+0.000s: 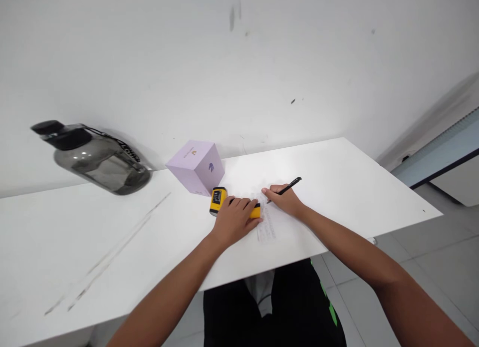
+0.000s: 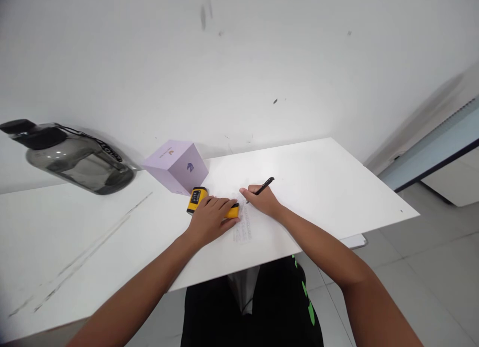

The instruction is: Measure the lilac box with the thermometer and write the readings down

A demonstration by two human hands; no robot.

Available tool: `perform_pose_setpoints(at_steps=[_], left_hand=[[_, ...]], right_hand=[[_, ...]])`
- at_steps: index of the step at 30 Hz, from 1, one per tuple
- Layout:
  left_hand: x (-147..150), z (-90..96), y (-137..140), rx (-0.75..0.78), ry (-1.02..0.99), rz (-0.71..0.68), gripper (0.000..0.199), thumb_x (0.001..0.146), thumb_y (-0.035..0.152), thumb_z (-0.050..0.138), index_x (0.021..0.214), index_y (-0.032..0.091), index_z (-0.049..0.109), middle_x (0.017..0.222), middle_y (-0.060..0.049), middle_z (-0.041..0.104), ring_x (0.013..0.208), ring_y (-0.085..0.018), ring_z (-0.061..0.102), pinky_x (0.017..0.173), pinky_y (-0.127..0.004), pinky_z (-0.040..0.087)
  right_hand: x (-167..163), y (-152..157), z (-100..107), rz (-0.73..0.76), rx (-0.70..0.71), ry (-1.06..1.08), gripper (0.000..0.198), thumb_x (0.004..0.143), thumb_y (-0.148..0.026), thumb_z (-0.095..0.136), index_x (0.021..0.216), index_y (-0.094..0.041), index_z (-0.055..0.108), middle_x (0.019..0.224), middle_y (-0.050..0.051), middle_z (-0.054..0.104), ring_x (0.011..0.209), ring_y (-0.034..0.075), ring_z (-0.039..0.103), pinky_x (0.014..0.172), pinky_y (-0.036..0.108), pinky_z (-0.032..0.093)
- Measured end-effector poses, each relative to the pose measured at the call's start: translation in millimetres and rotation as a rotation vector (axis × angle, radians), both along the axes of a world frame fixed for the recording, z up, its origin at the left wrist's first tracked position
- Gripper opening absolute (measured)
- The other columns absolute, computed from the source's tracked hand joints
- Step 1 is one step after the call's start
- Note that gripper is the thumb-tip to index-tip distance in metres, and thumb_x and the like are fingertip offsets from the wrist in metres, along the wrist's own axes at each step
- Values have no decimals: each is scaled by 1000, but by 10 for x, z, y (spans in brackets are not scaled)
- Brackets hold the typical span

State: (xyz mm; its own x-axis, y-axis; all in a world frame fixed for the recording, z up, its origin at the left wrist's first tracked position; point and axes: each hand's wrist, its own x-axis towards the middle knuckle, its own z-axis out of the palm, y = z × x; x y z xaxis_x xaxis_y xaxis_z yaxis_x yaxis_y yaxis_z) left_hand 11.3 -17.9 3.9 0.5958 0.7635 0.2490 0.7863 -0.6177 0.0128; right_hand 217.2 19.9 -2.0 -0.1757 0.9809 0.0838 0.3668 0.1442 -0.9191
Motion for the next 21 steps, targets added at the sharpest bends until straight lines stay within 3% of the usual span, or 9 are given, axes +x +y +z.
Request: perform_pose_setpoints(at_steps=[15, 21], left_hand=[[-9, -38, 14, 19, -50, -21, 45, 91, 52, 53, 126, 24, 58, 108, -8, 70, 96, -25, 65, 93, -45, 39], [-3, -33, 14, 17, -37, -19, 47, 91, 53, 53, 126, 21, 58, 109, -8, 70, 95, -25, 65, 93, -45, 40]], right_hand=[[10, 11, -46, 49, 49, -68, 41, 86, -40, 51, 55, -21, 32, 53, -4, 36, 55, 11, 33, 53, 28, 27], [7, 0, -26, 59, 40, -77, 38, 87, -38, 50, 54, -21, 40, 54, -3, 40, 54, 11, 37, 53, 28, 28]])
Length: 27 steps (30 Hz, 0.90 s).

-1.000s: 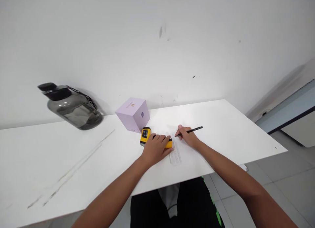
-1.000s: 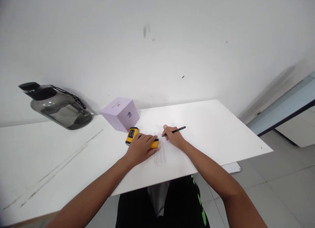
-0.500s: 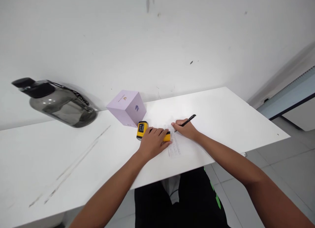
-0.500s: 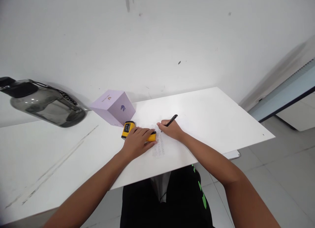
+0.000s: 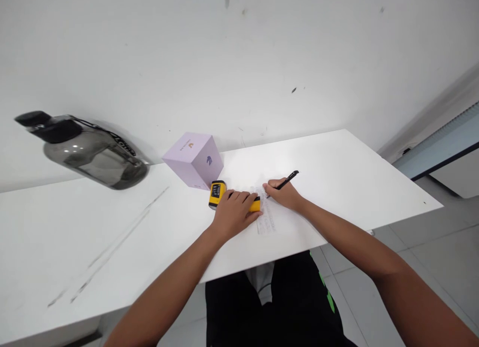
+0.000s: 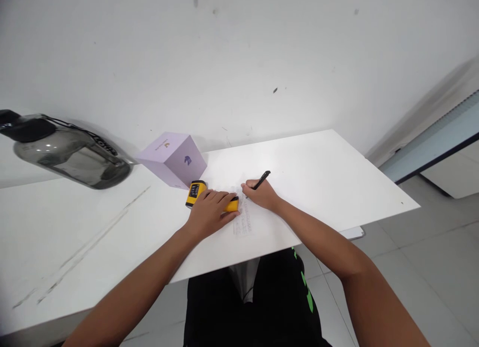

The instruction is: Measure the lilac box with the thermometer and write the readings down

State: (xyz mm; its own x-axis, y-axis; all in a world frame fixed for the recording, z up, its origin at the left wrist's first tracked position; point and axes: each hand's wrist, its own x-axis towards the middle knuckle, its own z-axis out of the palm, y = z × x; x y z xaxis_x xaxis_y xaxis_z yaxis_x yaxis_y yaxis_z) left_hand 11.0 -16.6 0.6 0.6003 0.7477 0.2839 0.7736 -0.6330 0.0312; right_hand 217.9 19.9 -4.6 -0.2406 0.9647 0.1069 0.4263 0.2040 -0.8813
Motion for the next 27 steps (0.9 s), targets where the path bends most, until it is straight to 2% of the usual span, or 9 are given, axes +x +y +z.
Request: perform_pose_setpoints(at_steps=[9, 18, 27], left_hand=[[8, 5, 0, -7, -13, 5, 45, 90, 51, 55, 126, 23, 58, 109, -8, 70, 96, -26, 65, 94, -45, 40], [7, -11, 5, -3, -23, 3, 46, 91, 51, 55, 127, 23, 58, 108, -8, 70, 95, -26, 65, 93, -45, 40], [6, -18, 6, -1, -15, -3, 47, 90, 52, 54, 126, 21, 59, 108, -9, 70, 96, -27, 65, 93, -46, 39]], right_hand=[[21, 18, -25, 13, -8, 30, 39, 87, -40, 51, 53, -20, 43, 55, -1, 50, 57, 12, 45, 57, 28, 35], [-3, 5, -21, -48, 12, 15, 40, 85, -38, 51, 55, -22, 29, 53, -4, 35, 54, 10, 33, 52, 28, 27], [14, 13, -27, -3, -22, -3, 38, 85, -38, 52, 54, -21, 39, 54, -3, 42, 54, 11, 36, 54, 28, 30]])
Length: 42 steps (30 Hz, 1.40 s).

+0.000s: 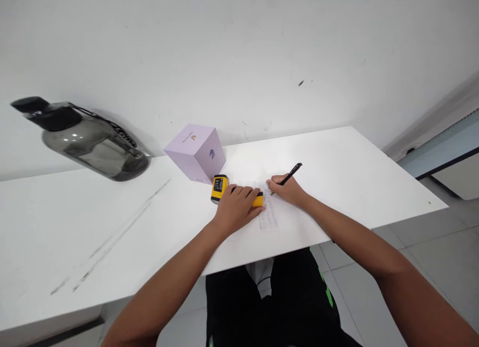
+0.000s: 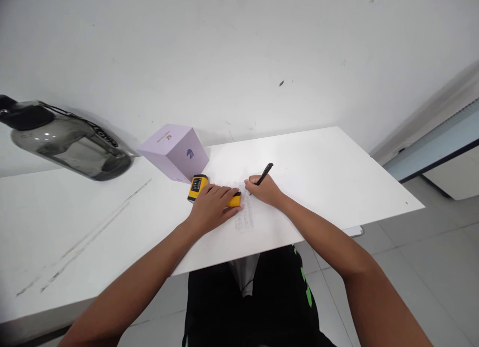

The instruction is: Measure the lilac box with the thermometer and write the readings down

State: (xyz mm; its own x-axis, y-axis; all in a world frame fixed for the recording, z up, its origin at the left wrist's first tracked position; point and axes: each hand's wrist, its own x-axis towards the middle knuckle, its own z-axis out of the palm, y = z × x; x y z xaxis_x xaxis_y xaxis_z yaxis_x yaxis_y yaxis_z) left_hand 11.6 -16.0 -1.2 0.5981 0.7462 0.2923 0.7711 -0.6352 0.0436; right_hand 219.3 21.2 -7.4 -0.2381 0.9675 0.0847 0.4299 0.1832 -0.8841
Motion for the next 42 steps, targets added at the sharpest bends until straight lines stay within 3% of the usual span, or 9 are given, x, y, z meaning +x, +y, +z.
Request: perform_pose_setpoints(at_steps=[11, 19, 34, 42], left_hand=[[1, 13, -6, -7, 18, 4, 45, 91, 52, 53, 126, 23, 58, 109, -8, 70, 97, -26, 64, 93, -45, 39], [3, 15, -4, -10, 5, 4, 46, 91, 52, 54, 126, 23, 58, 109, -8, 70, 97, -27, 65, 93, -46, 39], [10, 37, -12, -15, 27, 3, 47, 92, 52, 52, 127, 20, 59, 109, -9, 70, 97, -26, 65, 92, -45, 40], [14, 50, -11, -43, 45, 16, 48, 92, 53, 51, 127, 20, 58, 113, -9, 70, 98, -26, 64, 93, -44, 38]], right_hand=[[-7, -5, 10, -40, 13, 57, 41, 85, -40, 51, 54, -21, 33, 54, -3, 40, 55, 11, 37, 54, 28, 32], [-15, -15, 6, -57, 29, 39, 42, 84, -37, 52, 56, -22, 24, 54, -4, 29, 54, 10, 29, 52, 28, 25], [-7, -18, 1, -65, 48, 34, 41, 84, -35, 51, 58, -22, 22, 55, -6, 24, 53, 9, 26, 51, 27, 23], [-1, -22, 20, -27, 11, 13, 38, 83, -33, 52, 53, -21, 31, 52, -6, 30, 52, 9, 30, 52, 26, 24]])
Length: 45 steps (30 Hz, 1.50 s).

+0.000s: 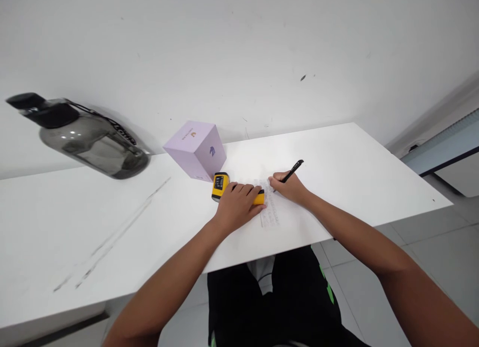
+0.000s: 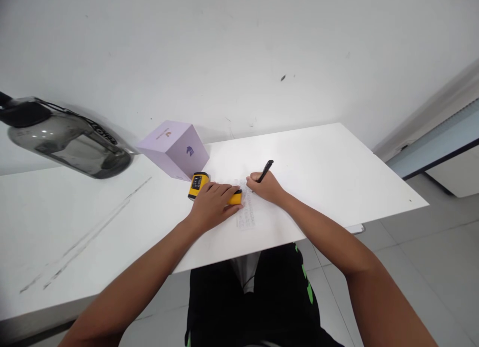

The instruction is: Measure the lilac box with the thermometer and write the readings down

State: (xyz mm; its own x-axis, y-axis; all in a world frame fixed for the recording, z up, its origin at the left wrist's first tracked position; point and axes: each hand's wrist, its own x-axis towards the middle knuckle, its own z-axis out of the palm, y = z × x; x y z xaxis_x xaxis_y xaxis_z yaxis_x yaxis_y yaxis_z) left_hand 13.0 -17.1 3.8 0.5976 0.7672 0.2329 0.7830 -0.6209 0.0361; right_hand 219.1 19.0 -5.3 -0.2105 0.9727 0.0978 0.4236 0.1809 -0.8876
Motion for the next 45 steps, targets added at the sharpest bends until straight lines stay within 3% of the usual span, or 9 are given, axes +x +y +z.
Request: perform_pose_setpoints(at_steps=[8, 16, 19, 22, 26, 31, 36, 40, 45], left_hand=[[-7, -9, 0, 6, 3, -4, 48, 93, 53, 50, 127, 20, 57, 113, -9, 70, 98, -26, 64, 93, -43, 37], [-33, -6, 3, 21, 11, -17, 48, 92, 53, 51, 127, 20, 57, 111, -8, 70, 97, -25, 64, 92, -43, 38], [-33, -2, 4, 20, 6, -15, 46, 92, 52, 52, 126, 21, 57, 111, -8, 70, 97, -25, 64, 93, -44, 39], [-31, -4, 6, 21, -6, -16, 47, 92, 52, 51, 127, 20, 57, 111, -8, 70, 98, -25, 64, 93, -45, 39], [-33, -14, 5, 25, -12, -25, 50, 93, 54, 49, 127, 19, 57, 112, -9, 70, 99, -25, 64, 94, -45, 40], [-48, -23, 2, 43, -22, -35, 50, 94, 53, 48, 128, 18, 57, 116, -10, 68, 101, -26, 63, 95, -46, 40], [-51, -9, -9, 100, -87, -66, 46, 93, 51, 50, 123, 18, 60, 120, -12, 66, 112, -28, 58, 99, -46, 41], [-76, 9, -28, 175, -141, -42, 40, 92, 50, 52, 118, 22, 63, 120, -10, 67, 119, -29, 56, 111, -53, 31], [-259, 77, 69, 338, -303, 104, 36, 90, 45, 55, 117, 22, 62, 127, -12, 63, 124, -30, 53, 111, -52, 31]], right_hand=[[11, 31, 25, -83, 23, 73, 42, 87, -47, 53, 55, -19, 51, 55, -3, 47, 57, 11, 45, 57, 26, 36], [11, -36, 36, 57, 238, -200, 45, 93, -50, 50, 62, -20, 58, 64, 0, 61, 61, 13, 55, 59, 26, 40], [45, 13, 0, 3, 401, -290, 31, 95, -42, 50, 82, -21, 67, 87, 5, 72, 79, 18, 65, 71, 28, 47], [97, 83, -72, -77, 460, -399, 25, 92, -30, 50, 108, -19, 66, 102, 9, 73, 86, 21, 67, 77, 33, 49], [147, 141, -125, -140, 428, -495, 37, 86, -18, 48, 121, -16, 61, 99, 9, 74, 78, 23, 66, 78, 37, 49], [179, 161, -66, -318, 246, -455, 42, 86, -21, 46, 128, -18, 56, 107, 8, 72, 84, 24, 67, 77, 37, 50], [252, 204, -34, -413, 157, -454, 38, 90, -25, 44, 125, -19, 59, 110, 8, 71, 96, 27, 65, 81, 39, 49], [303, 238, -72, -429, 143, -451, 35, 89, -27, 46, 118, -21, 64, 103, 8, 72, 90, 26, 64, 75, 38, 48], [326, 266, -106, -446, 154, -486, 28, 87, -28, 48, 107, -22, 67, 89, 7, 70, 81, 23, 62, 68, 34, 45]])
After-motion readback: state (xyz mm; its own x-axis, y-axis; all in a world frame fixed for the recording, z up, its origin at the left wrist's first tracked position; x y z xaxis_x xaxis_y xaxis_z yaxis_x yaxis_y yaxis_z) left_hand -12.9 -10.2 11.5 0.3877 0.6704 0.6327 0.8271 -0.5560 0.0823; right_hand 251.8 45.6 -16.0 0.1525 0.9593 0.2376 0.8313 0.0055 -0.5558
